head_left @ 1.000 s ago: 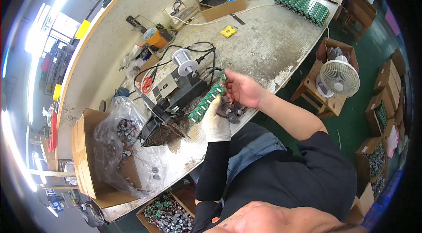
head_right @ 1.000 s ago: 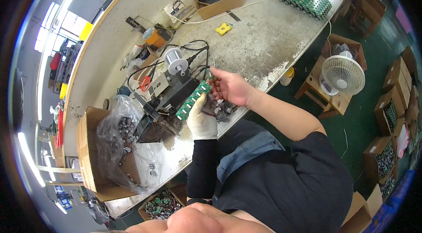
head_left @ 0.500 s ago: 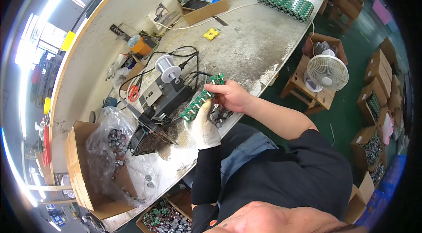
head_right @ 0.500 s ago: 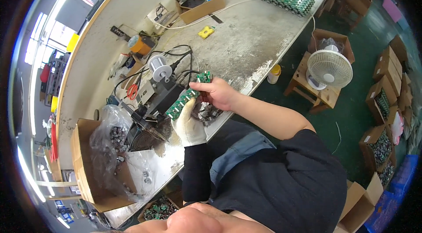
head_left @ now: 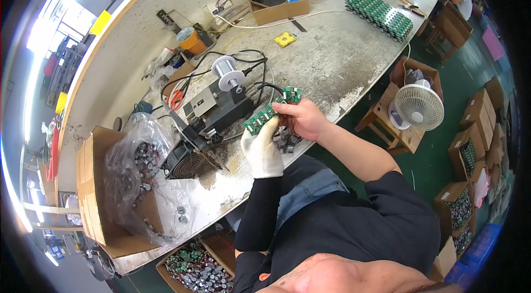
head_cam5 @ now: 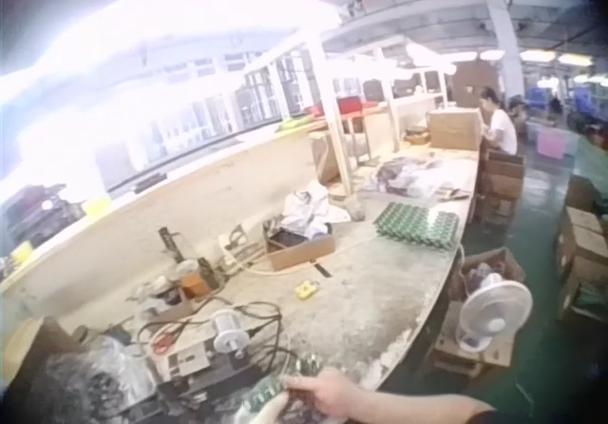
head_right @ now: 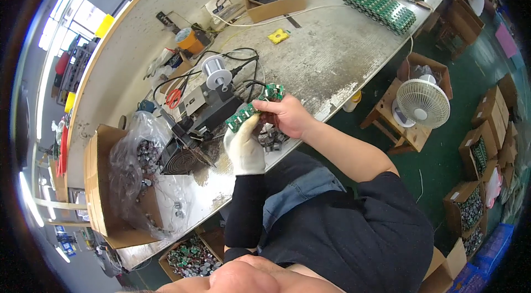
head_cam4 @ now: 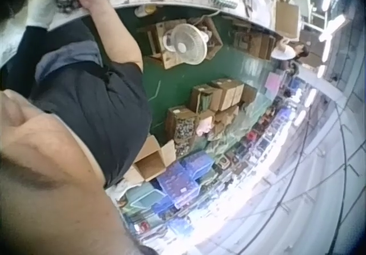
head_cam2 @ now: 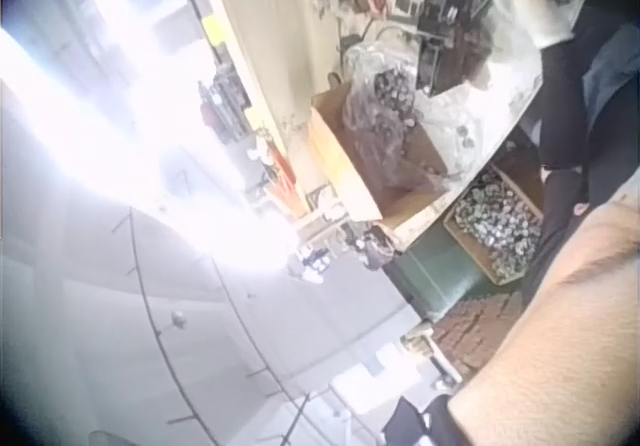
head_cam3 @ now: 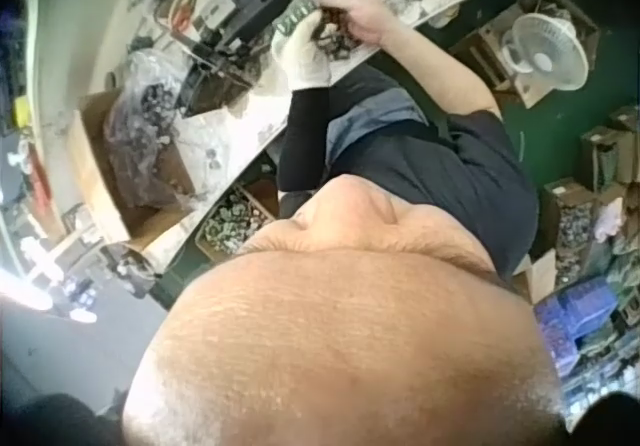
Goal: The person picks up a motor from a box and solders its wires to a circuit board, repeating this process for several motors. They then pick up a large panel of circuit boards, break off a single board, and continue soldering motors to it.
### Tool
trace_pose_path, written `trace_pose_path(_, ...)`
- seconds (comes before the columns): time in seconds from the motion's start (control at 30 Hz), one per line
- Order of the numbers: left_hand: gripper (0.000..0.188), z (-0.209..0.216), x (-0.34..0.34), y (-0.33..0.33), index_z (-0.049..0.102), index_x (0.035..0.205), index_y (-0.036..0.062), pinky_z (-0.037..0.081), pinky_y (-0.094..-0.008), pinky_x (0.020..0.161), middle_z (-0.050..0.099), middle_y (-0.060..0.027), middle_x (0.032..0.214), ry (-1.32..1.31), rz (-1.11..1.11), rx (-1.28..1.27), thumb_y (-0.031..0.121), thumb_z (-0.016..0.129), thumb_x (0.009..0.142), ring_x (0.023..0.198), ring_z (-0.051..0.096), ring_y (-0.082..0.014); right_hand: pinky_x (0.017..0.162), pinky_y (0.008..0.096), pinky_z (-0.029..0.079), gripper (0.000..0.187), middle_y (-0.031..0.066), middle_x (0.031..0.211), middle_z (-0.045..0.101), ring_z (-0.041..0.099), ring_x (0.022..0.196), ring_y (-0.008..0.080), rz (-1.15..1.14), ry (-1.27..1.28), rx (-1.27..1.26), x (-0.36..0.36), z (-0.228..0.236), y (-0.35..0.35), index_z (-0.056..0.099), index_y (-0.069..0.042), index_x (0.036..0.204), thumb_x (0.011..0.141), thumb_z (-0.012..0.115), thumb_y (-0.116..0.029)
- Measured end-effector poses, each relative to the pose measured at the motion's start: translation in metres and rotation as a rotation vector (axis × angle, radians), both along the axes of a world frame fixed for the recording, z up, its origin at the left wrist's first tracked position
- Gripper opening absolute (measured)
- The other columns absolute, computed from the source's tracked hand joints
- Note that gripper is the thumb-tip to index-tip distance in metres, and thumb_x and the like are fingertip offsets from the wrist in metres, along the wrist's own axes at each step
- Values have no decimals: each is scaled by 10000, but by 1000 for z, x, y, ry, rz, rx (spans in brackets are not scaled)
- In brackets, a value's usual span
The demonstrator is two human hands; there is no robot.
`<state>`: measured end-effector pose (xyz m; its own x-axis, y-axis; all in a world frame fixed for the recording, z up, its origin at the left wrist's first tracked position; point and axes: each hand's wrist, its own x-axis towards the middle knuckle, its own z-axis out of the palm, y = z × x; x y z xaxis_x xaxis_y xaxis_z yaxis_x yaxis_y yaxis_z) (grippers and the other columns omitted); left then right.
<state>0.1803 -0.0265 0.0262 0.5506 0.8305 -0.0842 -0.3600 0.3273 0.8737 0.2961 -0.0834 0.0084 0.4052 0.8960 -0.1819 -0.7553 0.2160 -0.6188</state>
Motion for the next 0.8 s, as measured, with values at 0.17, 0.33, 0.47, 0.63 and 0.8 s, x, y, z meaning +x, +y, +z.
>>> trace_pose_path(0.17, 309, 5, -10, 0, 567, 1158, -83, 474, -274, 864, 651, -131, 1059, -78, -113, -83, 17, 601, 868, 943, 623, -182, 677, 284, 508, 113, 33, 854, 673, 624, 721, 130, 225, 185, 82, 20, -20, 1, 637, -60, 953, 933, 593, -163)
trace_pose_path(0.33, 276, -5, 0, 7, 583, 1159, -25, 480, -319, 861, 648, -111, 1084, -99, -134, -149, 64, 582, 898, 924, 615, -184, 705, 267, 481, 237, 23, 890, 650, 587, 736, 125, 140, 231, 69, 16, -19, 7, 613, -69, 1063, 960, 546, -272)
trace_pose_path(0.47, 181, -3, -3, 5, 647, 1044, -12, 482, -230, 744, 668, -42, 973, 31, -24, 65, 57, 639, 878, 834, 609, -101, 711, 308, 514, 303, 52, 948, 646, 631, 818, 152, -38, -76, -34, -2, -7, 8, 558, -53, 1158, 879, 661, -110)
trace_pose_path(0.63, 287, 4, -17, 4, 575, 1141, -34, 486, -321, 801, 640, -110, 1031, 55, -124, -27, 129, 580, 905, 899, 626, -220, 659, 273, 531, 305, 45, 871, 617, 632, 766, 141, -75, -230, -46, 3, -15, 5, 547, -44, 1112, 837, 676, -18)
trace_pose_path(0.8, 247, -20, -11, 16, 587, 1121, -10, 479, -331, 794, 643, -103, 1022, -115, -259, -273, 107, 573, 903, 911, 608, -202, 589, 262, 419, 109, 25, 852, 636, 544, 662, 133, 131, 217, 19, 18, -38, 13, 614, -77, 1002, 898, 589, -97)
